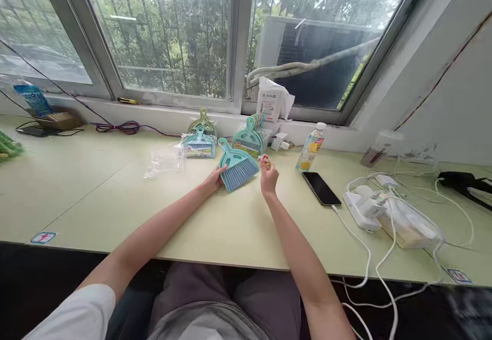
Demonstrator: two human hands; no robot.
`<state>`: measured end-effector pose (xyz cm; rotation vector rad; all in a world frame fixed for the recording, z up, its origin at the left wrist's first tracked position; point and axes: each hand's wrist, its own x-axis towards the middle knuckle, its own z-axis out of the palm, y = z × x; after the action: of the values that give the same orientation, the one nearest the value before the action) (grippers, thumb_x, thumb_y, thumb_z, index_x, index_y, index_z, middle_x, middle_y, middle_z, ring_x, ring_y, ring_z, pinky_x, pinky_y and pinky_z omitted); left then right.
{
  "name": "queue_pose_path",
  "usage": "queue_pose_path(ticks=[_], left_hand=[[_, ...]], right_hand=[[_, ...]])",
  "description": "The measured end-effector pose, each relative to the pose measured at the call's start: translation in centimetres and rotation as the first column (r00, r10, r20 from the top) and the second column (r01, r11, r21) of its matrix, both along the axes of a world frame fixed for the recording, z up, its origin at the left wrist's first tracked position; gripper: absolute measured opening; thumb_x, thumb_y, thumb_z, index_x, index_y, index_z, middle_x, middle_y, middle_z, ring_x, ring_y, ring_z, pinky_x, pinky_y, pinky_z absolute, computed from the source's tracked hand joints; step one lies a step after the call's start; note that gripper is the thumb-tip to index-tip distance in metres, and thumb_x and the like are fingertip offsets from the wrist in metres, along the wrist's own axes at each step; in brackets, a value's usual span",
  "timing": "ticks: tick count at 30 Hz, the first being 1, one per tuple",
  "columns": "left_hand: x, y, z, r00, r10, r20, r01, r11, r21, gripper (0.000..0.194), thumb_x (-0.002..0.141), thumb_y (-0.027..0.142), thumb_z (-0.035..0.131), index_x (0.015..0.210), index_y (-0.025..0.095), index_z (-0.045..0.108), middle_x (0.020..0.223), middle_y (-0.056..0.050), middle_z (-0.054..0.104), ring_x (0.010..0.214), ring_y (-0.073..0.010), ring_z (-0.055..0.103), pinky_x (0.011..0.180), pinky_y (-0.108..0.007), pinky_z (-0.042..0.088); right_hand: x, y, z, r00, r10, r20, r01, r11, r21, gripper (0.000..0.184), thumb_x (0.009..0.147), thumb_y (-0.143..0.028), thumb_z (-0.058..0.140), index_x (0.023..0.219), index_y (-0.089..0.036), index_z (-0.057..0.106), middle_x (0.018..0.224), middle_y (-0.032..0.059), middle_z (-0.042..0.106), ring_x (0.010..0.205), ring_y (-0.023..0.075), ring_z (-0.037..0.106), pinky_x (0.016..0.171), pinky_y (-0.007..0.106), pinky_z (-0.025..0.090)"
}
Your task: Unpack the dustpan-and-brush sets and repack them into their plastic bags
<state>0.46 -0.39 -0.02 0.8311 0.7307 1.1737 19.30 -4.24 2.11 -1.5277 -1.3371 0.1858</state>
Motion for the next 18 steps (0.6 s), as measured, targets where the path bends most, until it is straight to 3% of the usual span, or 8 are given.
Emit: queue_pose_path(ticks=[2, 4, 6, 8, 11, 15, 18], left_hand=[[0.8, -0.7, -0.1, 0.998, -0.044, 0.035, 0.043, 0.999, 0.032, 0.046, 0.074, 0.035, 0.073, 0.115, 0.022, 0.057, 0.110, -0.006, 0.066, 0.103, -0.0220, 0.064, 0.090, -0.036, 0.053], [1.2, -1.2, -0.1, 0.996, -0.064, 0.060, 0.061, 0.997, 0.050, 0.044, 0.074, 0.033, 0.073, 0.113, 0.022, 0.057, 0.110, -0.006, 0.067, 0.100, -0.0209, 0.065, 0.090, -0.035, 0.053], [1.3, -1.4, -0.2, 0.996, -0.062, 0.071, 0.059, 0.997, 0.049, 0.043, 0.072, 0.026, 0.074, 0.110, 0.021, 0.056, 0.107, -0.005, 0.068, 0.096, -0.0193, 0.066, 0.088, -0.033, 0.052], [1.2, -1.3, -0.3, 0.996, -0.054, 0.065, 0.052, 0.998, 0.040, 0.044, 0.068, 0.018, 0.074, 0.107, 0.020, 0.056, 0.103, -0.005, 0.068, 0.091, -0.0178, 0.067, 0.085, -0.031, 0.052], [0.9, -1.2, -0.3, 0.998, -0.043, 0.043, 0.041, 0.998, 0.040, 0.045, 0.063, 0.010, 0.071, 0.104, 0.019, 0.055, 0.094, -0.003, 0.069, 0.081, -0.0156, 0.066, 0.079, -0.030, 0.052], [0.8, -1.1, -0.2, 0.999, -0.028, 0.029, 0.027, 0.998, 0.057, 0.044, 0.059, 0.005, 0.066, 0.100, 0.018, 0.055, 0.088, -0.002, 0.068, 0.073, -0.0131, 0.064, 0.075, -0.029, 0.052], [0.7, -1.0, -0.1, 0.999, -0.019, 0.037, 0.016, 0.997, 0.071, 0.045, 0.059, 0.003, 0.065, 0.101, 0.017, 0.055, 0.090, -0.002, 0.068, 0.076, -0.0134, 0.065, 0.078, -0.029, 0.053]], right_hand=[[-2.1, -0.5, -0.5, 0.976, 0.094, 0.199, -0.089, 0.995, -0.032, 0.081, 0.088, -0.070, 0.020, 0.144, -0.014, 0.039, 0.143, 0.0188, 0.046, 0.136, 0.0317, 0.037, 0.108, 0.055, 0.027], [-3.9, -0.9, -1.4, 0.901, 0.199, 0.385, -0.136, 0.973, -0.185, 0.078, 0.090, -0.066, 0.017, 0.149, -0.017, 0.027, 0.156, 0.0144, 0.024, 0.145, 0.0300, 0.016, 0.111, 0.063, 0.007], [-5.2, -1.2, -2.4, 0.850, 0.268, 0.453, -0.133, 0.942, -0.307, 0.077, 0.092, -0.063, 0.012, 0.152, -0.014, 0.015, 0.159, 0.0140, 0.006, 0.148, 0.0285, 0.003, 0.110, 0.064, -0.004], [-5.8, -1.3, -3.2, 0.832, 0.320, 0.453, -0.156, 0.919, -0.362, 0.077, 0.093, -0.061, 0.009, 0.153, -0.013, 0.004, 0.159, 0.0138, -0.002, 0.148, 0.0267, -0.003, 0.110, 0.064, -0.007], [-5.3, -1.0, -3.5, 0.814, 0.409, 0.412, -0.254, 0.889, -0.380, 0.074, 0.093, -0.060, 0.008, 0.152, -0.017, -0.003, 0.159, 0.0107, -0.005, 0.148, 0.0241, -0.005, 0.111, 0.063, -0.006], [-4.2, -0.6, -3.1, 0.781, 0.500, 0.374, -0.387, 0.858, -0.337, 0.070, 0.094, -0.059, 0.014, 0.153, -0.023, 0.001, 0.160, 0.0059, 0.002, 0.148, 0.0223, -0.003, 0.111, 0.061, -0.011], [-4.1, -0.7, -3.1, 0.856, 0.414, 0.310, -0.374, 0.910, -0.181, 0.068, 0.094, -0.056, 0.025, 0.153, -0.026, 0.008, 0.160, 0.0047, 0.005, 0.148, 0.0228, -0.003, 0.110, 0.061, -0.013]])
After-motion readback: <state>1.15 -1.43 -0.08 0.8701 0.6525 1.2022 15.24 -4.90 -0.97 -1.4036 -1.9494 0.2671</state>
